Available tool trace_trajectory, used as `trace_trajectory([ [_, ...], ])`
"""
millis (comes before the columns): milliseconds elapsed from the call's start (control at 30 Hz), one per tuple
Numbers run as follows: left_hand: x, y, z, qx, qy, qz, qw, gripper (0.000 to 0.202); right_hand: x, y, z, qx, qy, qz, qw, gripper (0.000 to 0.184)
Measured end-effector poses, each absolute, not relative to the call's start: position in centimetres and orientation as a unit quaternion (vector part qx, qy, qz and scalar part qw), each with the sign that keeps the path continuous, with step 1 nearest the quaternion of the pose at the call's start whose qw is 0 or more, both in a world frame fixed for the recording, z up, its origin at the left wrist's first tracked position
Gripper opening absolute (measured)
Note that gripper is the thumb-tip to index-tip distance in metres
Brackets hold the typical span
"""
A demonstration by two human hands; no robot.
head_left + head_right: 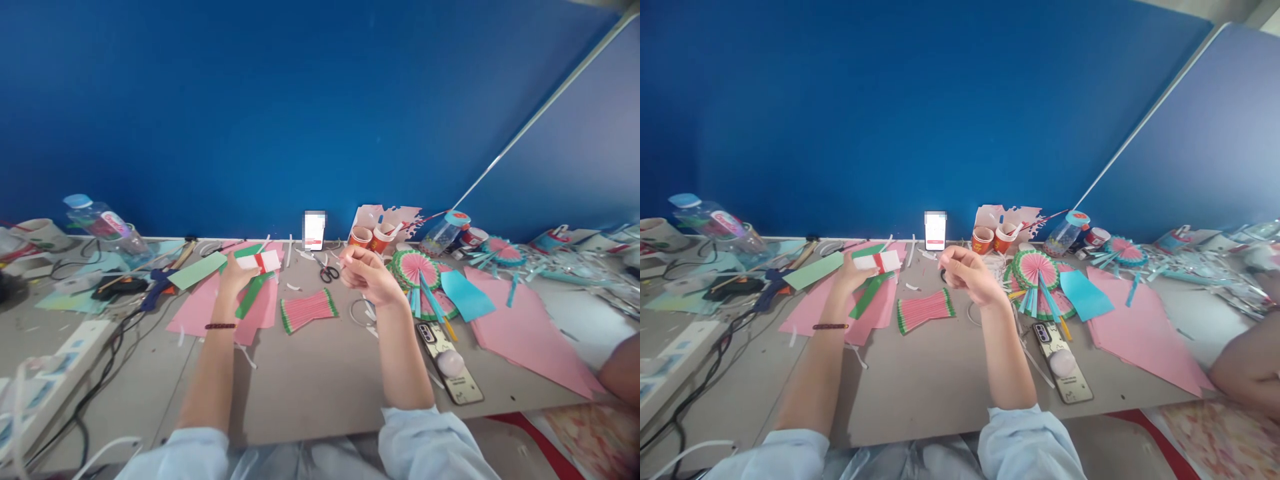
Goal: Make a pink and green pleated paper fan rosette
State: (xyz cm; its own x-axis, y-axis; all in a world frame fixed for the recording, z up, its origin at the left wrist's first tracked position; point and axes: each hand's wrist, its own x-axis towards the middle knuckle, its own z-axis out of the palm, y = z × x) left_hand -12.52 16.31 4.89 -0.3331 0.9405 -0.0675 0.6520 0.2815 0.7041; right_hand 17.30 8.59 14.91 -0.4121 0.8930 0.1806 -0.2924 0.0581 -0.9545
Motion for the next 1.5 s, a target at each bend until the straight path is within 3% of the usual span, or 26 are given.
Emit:
trace_trajectory([
  [67, -11.9, 16.1, 5.2, 0.556, 0.771, 0.268, 0.159, 0.088, 17.4, 8.6, 15.0, -0.283, -0.556, 0.621, 0.474, 0.029],
  [167, -9.8, 15.1, 6.5, 0.611, 0.745, 0.265, 0.036, 0.063, 17.4, 8.6, 15.0, -0.285, -0.551, 0.617, 0.484, 0.028],
  [267, -6.6, 12.8, 7.3, 0.739, 0.614, 0.240, 0.140, 0.039, 17.4, 8.4, 15.2, -0.290, -0.549, 0.614, 0.487, 0.027],
  [367, -3.7, 9.8, 6.3, 0.812, 0.501, 0.178, 0.240, 0.049, 17.4, 8.1, 15.3, -0.307, -0.552, 0.601, 0.489, 0.029],
  [467, -2.2, 7.5, 4.0, 0.819, 0.513, 0.158, 0.205, 0.061, 17.4, 7.9, 15.3, -0.313, -0.556, 0.596, 0.489, 0.029],
  [667, -1.7, 6.9, 1.6, 0.812, 0.540, 0.187, 0.119, 0.049, 17.2, 7.4, 14.6, -0.299, -0.556, 0.607, 0.483, 0.025],
  [1200, -2.3, 7.6, 0.6, 0.776, 0.588, 0.211, 0.090, 0.015, 18.1, 6.8, 9.7, -0.317, -0.501, 0.664, 0.456, 0.025],
  [1500, -2.6, 8.1, 0.2, 0.759, 0.604, 0.219, 0.103, 0.013, 17.6, 7.9, 4.7, -0.295, -0.410, 0.714, 0.485, 0.027],
])
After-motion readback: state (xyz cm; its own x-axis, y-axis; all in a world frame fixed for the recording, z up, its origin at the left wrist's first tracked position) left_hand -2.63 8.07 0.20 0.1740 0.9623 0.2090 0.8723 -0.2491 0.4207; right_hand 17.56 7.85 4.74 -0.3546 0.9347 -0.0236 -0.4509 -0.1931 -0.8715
